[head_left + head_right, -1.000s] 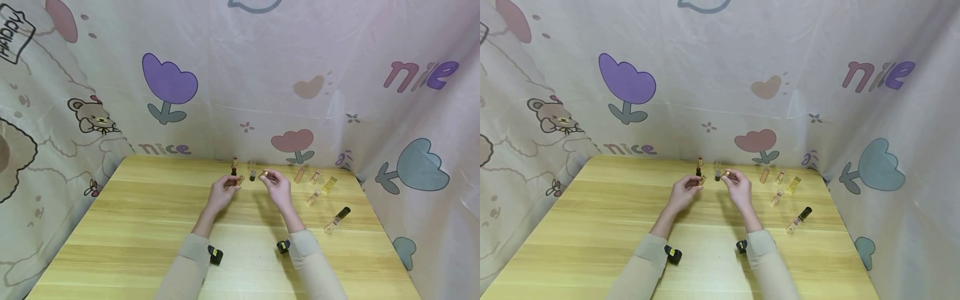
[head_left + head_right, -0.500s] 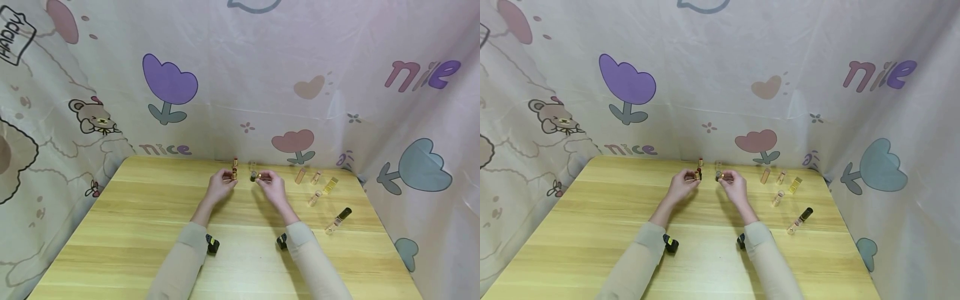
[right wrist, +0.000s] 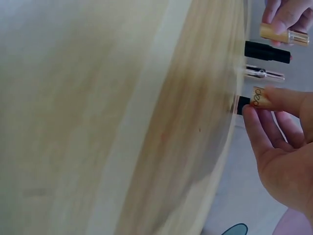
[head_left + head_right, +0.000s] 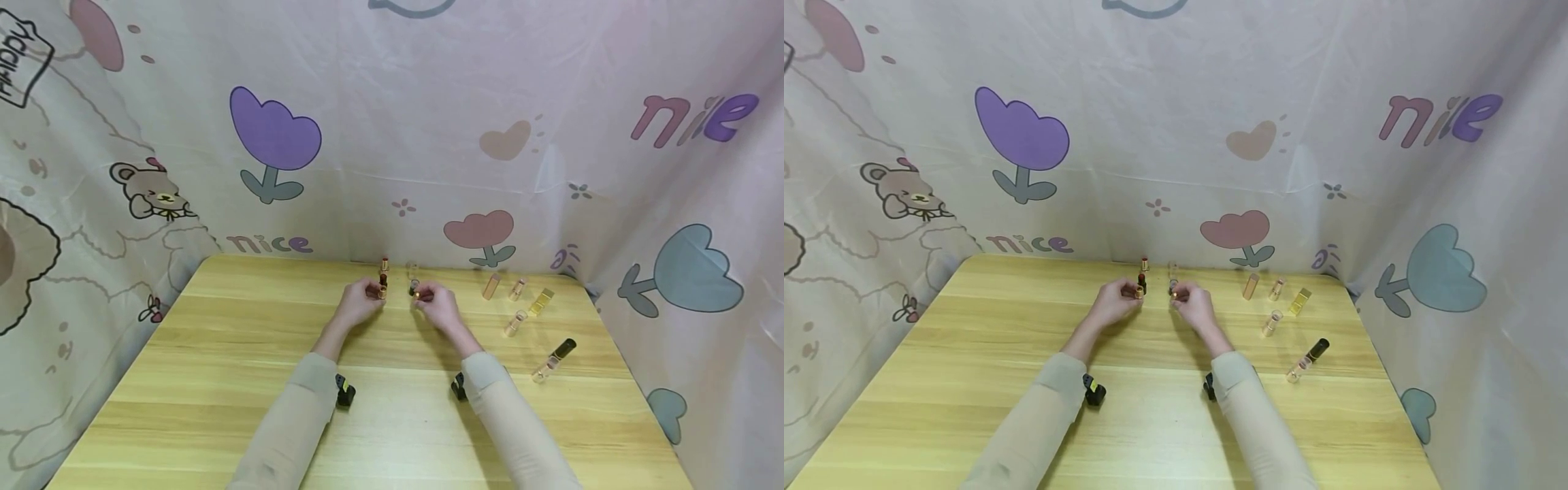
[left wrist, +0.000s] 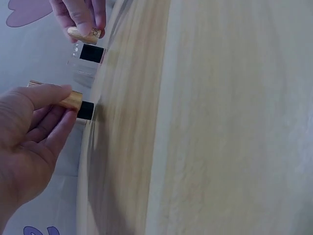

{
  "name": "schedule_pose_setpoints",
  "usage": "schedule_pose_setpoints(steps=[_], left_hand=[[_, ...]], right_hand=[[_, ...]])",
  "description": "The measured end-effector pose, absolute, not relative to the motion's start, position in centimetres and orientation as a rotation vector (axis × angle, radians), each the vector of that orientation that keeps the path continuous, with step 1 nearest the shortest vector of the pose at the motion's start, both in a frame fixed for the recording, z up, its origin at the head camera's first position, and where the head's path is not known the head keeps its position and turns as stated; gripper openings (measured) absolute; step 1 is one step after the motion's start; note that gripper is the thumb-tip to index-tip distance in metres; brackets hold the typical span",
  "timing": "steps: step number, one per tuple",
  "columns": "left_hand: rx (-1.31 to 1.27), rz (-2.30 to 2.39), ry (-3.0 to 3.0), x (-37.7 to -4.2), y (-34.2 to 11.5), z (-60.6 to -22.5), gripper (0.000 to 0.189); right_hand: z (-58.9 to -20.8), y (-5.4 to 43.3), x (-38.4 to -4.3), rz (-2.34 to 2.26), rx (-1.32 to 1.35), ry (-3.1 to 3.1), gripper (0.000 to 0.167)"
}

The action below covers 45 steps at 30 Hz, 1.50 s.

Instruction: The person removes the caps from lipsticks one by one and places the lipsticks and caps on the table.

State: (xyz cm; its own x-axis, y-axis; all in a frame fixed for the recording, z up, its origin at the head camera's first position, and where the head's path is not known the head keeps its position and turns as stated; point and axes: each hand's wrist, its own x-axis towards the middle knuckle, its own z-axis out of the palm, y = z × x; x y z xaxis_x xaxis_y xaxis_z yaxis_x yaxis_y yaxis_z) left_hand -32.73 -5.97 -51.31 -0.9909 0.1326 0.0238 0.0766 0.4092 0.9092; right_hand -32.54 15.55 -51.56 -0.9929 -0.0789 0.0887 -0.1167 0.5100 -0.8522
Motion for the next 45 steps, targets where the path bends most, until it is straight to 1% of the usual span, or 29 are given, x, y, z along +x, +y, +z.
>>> schedule_pose_setpoints(steps=[9, 19, 29, 35, 43, 45], left_hand=[[0.211, 1.541, 2.600, -32.9, -6.0, -51.9, 0.026], [0.203, 1.508, 2.607, -33.1, -5.8, -52.2, 0.028], [0.157, 1.506, 2.615, -33.2, -5.6, -52.4, 0.027], [0.137, 1.523, 2.612, -33.2, -5.8, -52.7, 0.028], [0.128, 1.563, 2.607, -33.2, -5.7, -52.8, 0.031], [0.134, 1.575, 2.605, -33.1, -5.6, -52.9, 0.030]], right_hand=[[-51.6, 15.2, -32.4, 1.417, 0.188, -2.802, 0.019], [-51.5, 15.4, -32.3, 1.336, 0.158, -2.854, 0.021], [-51.2, 16.0, -31.8, 1.460, 0.136, -2.834, 0.033], [-51.5, 17.0, -30.9, 1.572, 0.058, -2.652, 0.039], [-50.6, 19.0, -30.2, 1.699, -0.077, -2.261, 0.036], [-50.4, 19.5, -30.3, 1.714, -0.112, -2.153, 0.037]])
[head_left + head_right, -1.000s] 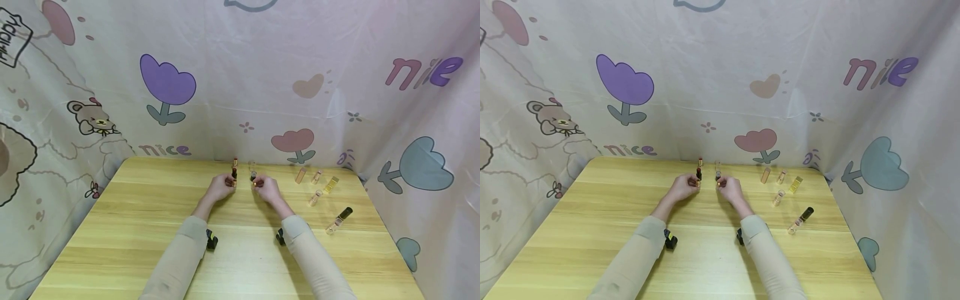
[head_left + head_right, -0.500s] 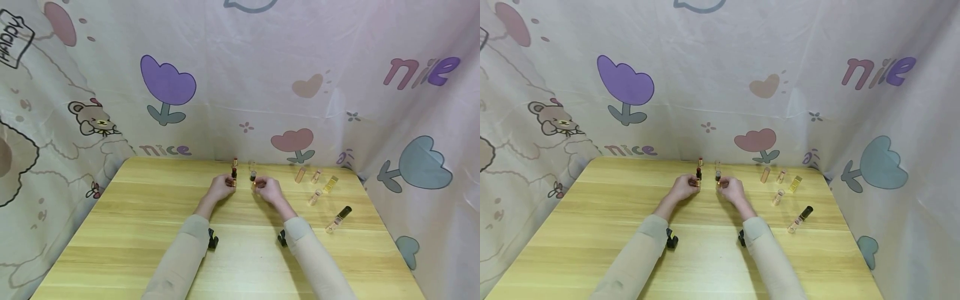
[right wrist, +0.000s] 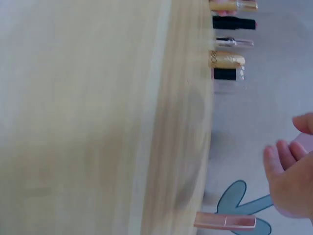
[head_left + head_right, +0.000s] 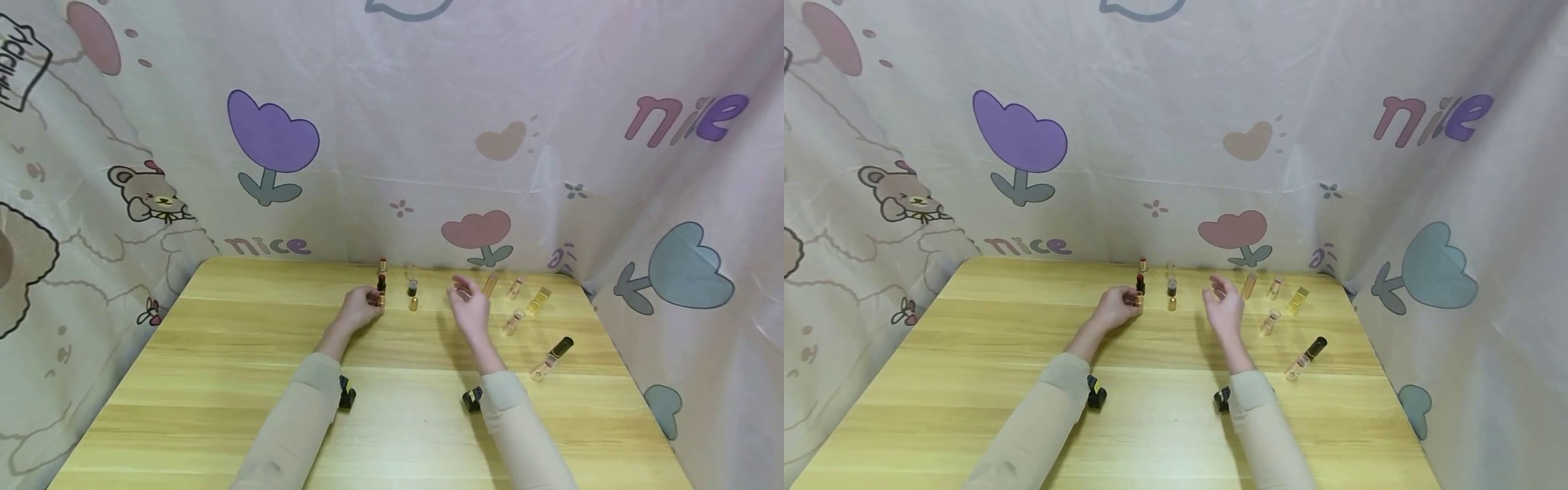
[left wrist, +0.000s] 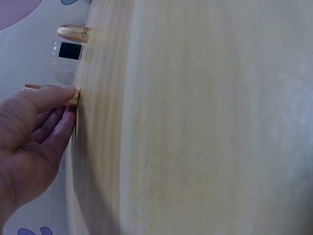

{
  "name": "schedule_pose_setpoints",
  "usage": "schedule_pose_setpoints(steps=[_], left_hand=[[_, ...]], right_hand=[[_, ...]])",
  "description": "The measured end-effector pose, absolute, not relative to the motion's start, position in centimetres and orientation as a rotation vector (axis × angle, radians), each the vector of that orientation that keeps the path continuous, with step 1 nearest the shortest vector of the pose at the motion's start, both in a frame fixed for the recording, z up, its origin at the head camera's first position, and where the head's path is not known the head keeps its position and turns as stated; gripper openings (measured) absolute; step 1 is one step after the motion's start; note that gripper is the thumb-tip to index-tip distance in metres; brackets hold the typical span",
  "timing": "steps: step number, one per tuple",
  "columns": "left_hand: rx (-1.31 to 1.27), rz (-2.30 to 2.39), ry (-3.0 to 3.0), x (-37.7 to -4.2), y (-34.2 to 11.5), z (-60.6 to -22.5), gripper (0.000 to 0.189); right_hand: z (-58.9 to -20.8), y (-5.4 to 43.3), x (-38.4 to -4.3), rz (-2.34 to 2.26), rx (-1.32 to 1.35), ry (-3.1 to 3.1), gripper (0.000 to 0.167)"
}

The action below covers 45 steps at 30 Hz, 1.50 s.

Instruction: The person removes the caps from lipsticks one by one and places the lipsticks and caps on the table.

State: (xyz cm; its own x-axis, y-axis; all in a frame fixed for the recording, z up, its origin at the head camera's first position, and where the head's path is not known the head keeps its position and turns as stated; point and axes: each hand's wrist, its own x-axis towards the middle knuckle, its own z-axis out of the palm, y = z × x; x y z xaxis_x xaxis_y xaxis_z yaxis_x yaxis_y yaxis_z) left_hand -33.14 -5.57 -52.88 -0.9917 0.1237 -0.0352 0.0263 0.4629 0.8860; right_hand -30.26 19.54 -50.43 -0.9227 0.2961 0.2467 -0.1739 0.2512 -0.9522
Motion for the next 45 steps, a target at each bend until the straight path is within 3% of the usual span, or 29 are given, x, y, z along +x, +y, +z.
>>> schedule_pose_setpoints(steps=[12, 18, 26, 35, 45], left_hand=[[0.139, 1.558, 2.600, -32.8, -5.2, -52.9, 0.030], [0.141, 1.569, 2.594, -32.6, -5.1, -52.6, 0.029], [0.130, 1.579, 2.584, -32.6, -5.0, -52.6, 0.031], [0.125, 1.586, 2.579, -32.4, -5.0, -52.5, 0.033], [0.138, 1.569, 2.513, -32.0, -5.7, -52.5, 0.048]], right_hand=[[-50.2, 21.9, -31.5, 1.573, -0.400, -1.852, 0.062], [-50.5, 22.7, -32.4, 1.650, -0.520, -1.853, 0.066], [-51.9, 23.6, -33.5, 1.727, -0.627, -1.900, 0.052], [-52.4, 23.3, -33.9, 1.671, -0.666, -1.925, 0.014], [-52.8, 22.8, -33.8, 1.816, -0.604, -1.906, 0.014]])
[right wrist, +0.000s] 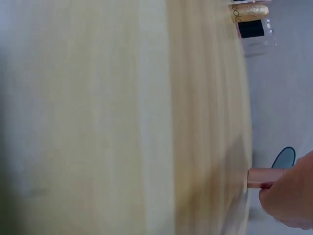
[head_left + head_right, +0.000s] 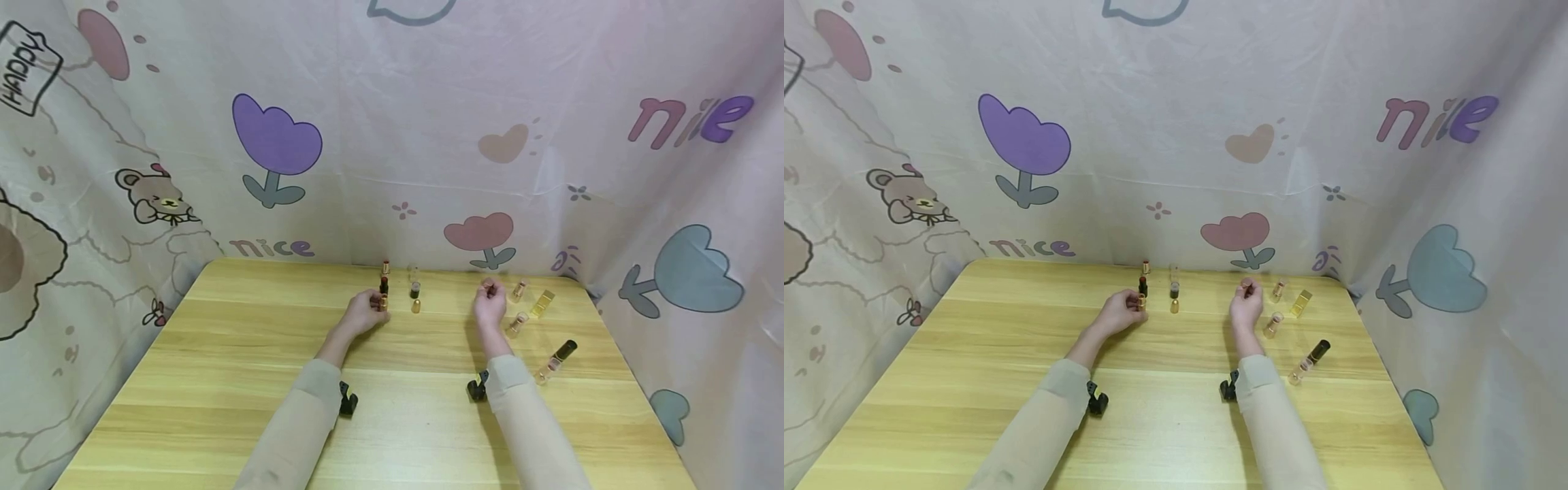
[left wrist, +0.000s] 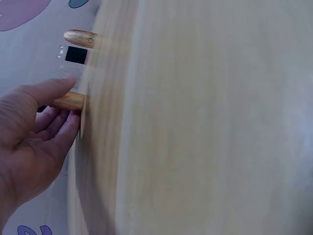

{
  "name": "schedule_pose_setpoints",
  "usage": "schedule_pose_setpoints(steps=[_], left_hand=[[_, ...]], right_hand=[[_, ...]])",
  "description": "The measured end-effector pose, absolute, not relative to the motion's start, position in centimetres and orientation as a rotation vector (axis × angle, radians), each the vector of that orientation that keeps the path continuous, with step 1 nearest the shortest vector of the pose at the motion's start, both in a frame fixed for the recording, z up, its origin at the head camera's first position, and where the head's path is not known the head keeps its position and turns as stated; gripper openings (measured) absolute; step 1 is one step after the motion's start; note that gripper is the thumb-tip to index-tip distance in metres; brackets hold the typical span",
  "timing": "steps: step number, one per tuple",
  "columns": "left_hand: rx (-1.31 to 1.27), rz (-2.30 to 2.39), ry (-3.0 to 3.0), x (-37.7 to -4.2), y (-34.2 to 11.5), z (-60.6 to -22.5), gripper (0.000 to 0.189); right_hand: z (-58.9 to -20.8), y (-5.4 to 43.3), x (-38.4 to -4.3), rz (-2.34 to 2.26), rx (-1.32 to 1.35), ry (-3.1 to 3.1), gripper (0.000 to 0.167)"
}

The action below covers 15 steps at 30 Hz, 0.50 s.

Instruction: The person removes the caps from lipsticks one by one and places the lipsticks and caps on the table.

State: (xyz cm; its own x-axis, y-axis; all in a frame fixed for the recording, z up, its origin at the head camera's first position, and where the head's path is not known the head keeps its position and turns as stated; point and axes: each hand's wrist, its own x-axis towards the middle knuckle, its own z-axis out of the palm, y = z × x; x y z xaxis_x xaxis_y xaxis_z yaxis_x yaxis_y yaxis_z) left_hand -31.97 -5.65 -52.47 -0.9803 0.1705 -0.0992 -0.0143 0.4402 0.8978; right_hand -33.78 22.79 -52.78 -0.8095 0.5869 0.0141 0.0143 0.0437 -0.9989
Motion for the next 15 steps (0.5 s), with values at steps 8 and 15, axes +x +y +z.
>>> schedule_pose_setpoints(steps=[8, 15], left_hand=[[0.172, 1.555, 2.504, -31.7, -5.7, -52.1, 0.059], [0.145, 1.547, 2.589, -31.3, -5.7, -51.9, 0.059]], right_hand=[[-52.7, 22.0, -33.0, 1.932, -0.541, -1.856, 0.029], [-52.0, 21.2, -32.2, 2.023, -0.516, -1.841, 0.036]])
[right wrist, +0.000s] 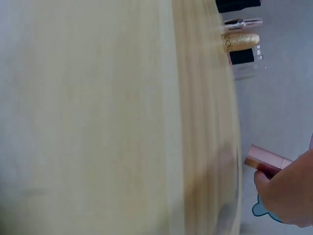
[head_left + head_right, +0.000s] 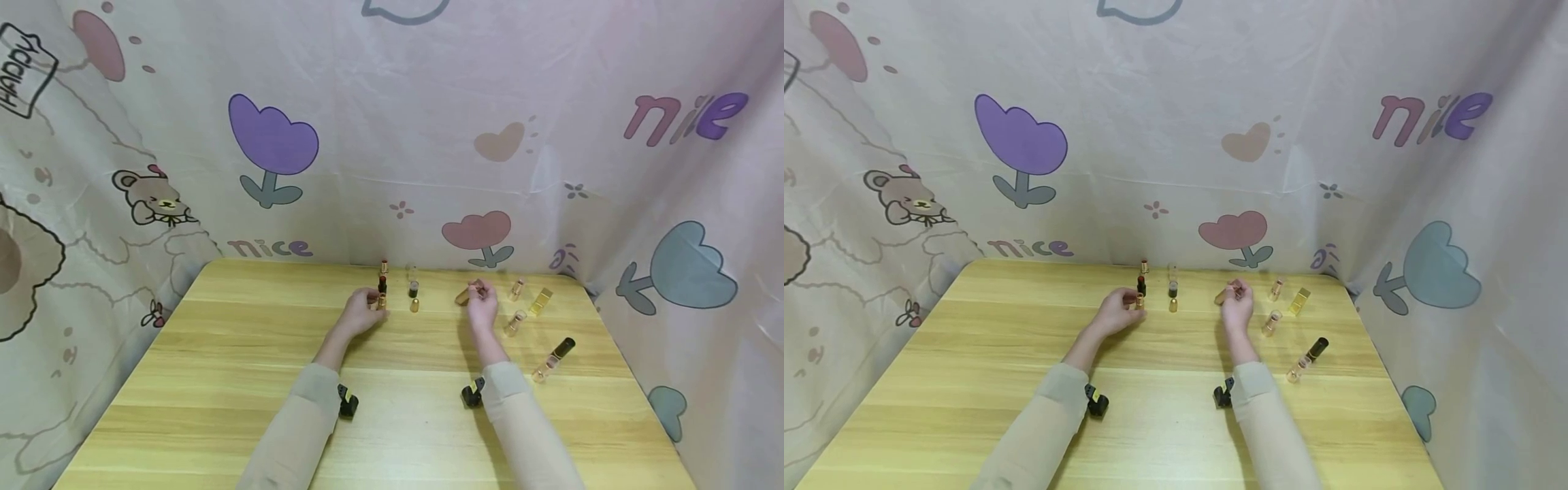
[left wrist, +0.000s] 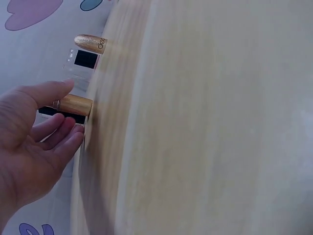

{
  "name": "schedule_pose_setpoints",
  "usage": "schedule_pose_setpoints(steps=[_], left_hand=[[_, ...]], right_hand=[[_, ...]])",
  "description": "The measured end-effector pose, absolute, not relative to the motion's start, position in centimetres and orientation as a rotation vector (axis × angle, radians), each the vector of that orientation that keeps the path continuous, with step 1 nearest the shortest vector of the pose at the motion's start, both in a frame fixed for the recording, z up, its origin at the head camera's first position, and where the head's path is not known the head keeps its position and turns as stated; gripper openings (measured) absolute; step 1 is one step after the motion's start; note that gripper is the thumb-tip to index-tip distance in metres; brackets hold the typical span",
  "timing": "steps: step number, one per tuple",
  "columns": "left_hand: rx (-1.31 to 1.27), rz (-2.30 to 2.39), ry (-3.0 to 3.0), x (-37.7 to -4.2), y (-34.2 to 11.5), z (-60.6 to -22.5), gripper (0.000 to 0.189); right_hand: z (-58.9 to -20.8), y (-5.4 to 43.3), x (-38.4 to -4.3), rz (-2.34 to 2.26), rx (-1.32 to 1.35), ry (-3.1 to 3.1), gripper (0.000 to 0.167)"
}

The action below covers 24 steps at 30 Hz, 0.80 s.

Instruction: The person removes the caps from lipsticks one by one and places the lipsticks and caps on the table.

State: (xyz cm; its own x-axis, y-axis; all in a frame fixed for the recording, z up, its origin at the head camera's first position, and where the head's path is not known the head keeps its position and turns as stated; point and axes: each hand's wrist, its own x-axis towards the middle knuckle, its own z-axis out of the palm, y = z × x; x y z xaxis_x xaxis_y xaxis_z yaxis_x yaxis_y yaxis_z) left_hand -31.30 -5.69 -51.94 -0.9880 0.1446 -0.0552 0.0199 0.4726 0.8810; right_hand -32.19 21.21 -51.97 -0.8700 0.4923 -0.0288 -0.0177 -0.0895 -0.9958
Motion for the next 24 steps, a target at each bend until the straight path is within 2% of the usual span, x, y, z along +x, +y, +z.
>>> schedule_pose_setpoints(steps=[15, 24], left_hand=[[0.164, 1.817, 2.708, -31.0, -4.5, -50.5, 0.062], [0.394, 1.843, 2.853, -30.9, -2.9, -49.4, 0.064]], right_hand=[[-50.5, 19.3, -30.9, 2.190, -0.396, -1.806, 0.041], [-49.5, 17.7, -30.1, 2.247, -0.325, -1.747, 0.039]])
